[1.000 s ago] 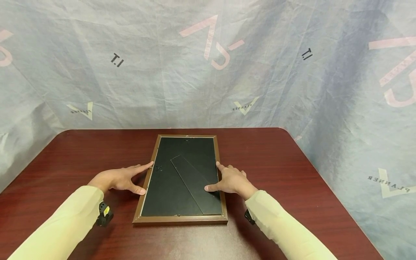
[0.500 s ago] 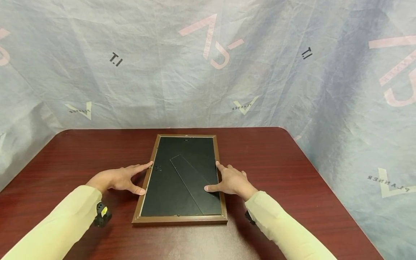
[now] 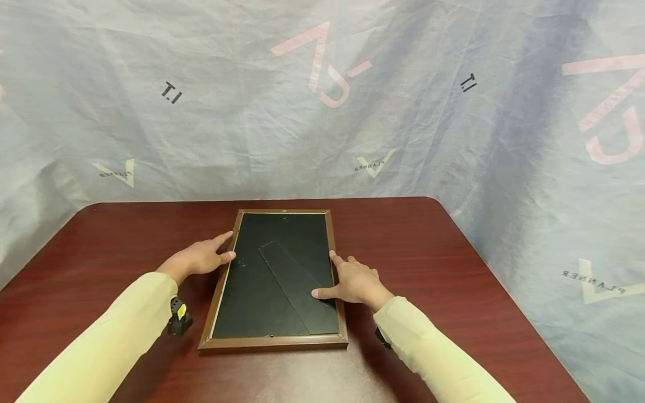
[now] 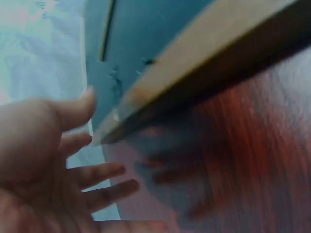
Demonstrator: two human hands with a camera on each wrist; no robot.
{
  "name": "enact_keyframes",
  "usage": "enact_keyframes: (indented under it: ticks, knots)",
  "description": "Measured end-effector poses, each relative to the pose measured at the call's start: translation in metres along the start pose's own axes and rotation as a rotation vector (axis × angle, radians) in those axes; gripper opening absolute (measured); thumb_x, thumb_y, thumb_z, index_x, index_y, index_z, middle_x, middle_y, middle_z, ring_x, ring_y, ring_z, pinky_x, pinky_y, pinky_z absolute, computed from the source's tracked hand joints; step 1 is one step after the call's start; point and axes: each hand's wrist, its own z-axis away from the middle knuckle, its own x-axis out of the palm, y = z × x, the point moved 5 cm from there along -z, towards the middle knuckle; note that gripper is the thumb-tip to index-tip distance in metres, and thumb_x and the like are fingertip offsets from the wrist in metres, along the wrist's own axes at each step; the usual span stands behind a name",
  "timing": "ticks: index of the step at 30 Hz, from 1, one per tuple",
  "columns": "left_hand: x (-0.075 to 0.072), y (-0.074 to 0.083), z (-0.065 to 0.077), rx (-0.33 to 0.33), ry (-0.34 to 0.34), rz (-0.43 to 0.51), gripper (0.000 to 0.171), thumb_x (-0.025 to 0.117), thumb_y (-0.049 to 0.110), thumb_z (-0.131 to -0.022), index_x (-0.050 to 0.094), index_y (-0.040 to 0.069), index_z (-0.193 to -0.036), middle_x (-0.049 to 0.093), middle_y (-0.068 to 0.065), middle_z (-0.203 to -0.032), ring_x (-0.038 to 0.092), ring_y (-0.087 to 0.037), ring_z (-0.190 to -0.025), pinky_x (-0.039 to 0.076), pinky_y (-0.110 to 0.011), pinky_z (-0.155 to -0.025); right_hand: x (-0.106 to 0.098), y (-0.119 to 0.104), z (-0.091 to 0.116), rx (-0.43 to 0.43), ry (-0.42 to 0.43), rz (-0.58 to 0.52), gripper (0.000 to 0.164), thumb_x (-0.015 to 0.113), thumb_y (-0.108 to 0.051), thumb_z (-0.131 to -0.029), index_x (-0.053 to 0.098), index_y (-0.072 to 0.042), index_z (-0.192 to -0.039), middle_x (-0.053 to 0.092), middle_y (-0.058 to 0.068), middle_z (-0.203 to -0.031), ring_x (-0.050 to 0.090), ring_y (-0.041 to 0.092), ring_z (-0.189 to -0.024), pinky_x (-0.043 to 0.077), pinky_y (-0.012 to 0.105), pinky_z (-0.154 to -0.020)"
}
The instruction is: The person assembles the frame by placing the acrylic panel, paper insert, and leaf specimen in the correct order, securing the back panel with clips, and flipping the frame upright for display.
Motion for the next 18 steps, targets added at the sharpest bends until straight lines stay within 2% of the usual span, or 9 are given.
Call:
enact_keyframes:
  ticks: [4, 7, 13, 18]
  knots:
    - [0.002, -0.005, -0.013, -0.055, 0.068, -0.068, 0.061, 0.044, 0.021, -0.110, 0.017, 0.001, -0.162, 0.031, -0.032, -0.158, 0.035, -0.051, -0.142, 0.033, -0.062, -0.111, 0.001, 0.000, -0.001, 0.006, 0.003, 0.019, 0.106, 0.077, -0.060, -0.084, 0.027, -0.008, -0.161, 0.038, 0.033, -0.154, 0.048, 0.050, -0.133, 0.041, 0.070, -0.099]
    - [0.005, -0.009, -0.020, -0.079, 0.073, -0.091, 0.061, 0.043, 0.022, -0.111, 0.016, 0.005, -0.163, 0.034, -0.030, -0.157, 0.041, -0.050, -0.137, 0.037, -0.061, -0.109, 0.002, 0.001, -0.001, 0.012, -0.002, 0.023, 0.106, 0.076, -0.060, -0.084, 0.027, -0.008, -0.162, 0.037, 0.033, -0.154, 0.048, 0.050, -0.133, 0.041, 0.069, -0.099]
    - [0.004, -0.007, -0.025, -0.065, 0.076, -0.157, 0.059, 0.043, 0.019, -0.111, 0.019, 0.007, -0.163, 0.042, -0.029, -0.153, 0.054, -0.048, -0.127, 0.043, -0.058, -0.104, 0.002, 0.000, -0.001, 0.003, 0.003, 0.036, 0.106, 0.077, -0.060, -0.083, 0.028, -0.007, -0.161, 0.038, 0.034, -0.153, 0.049, 0.050, -0.132, 0.043, 0.069, -0.097]
    - [0.004, -0.007, -0.026, -0.054, 0.092, -0.169, 0.058, 0.045, 0.018, -0.110, 0.021, 0.005, -0.162, 0.044, -0.030, -0.150, 0.055, -0.047, -0.125, 0.043, -0.057, -0.104, 0.000, -0.001, -0.002, -0.005, 0.010, 0.045, 0.106, 0.077, -0.061, -0.083, 0.028, -0.007, -0.161, 0.039, 0.034, -0.152, 0.049, 0.050, -0.132, 0.043, 0.068, -0.096]
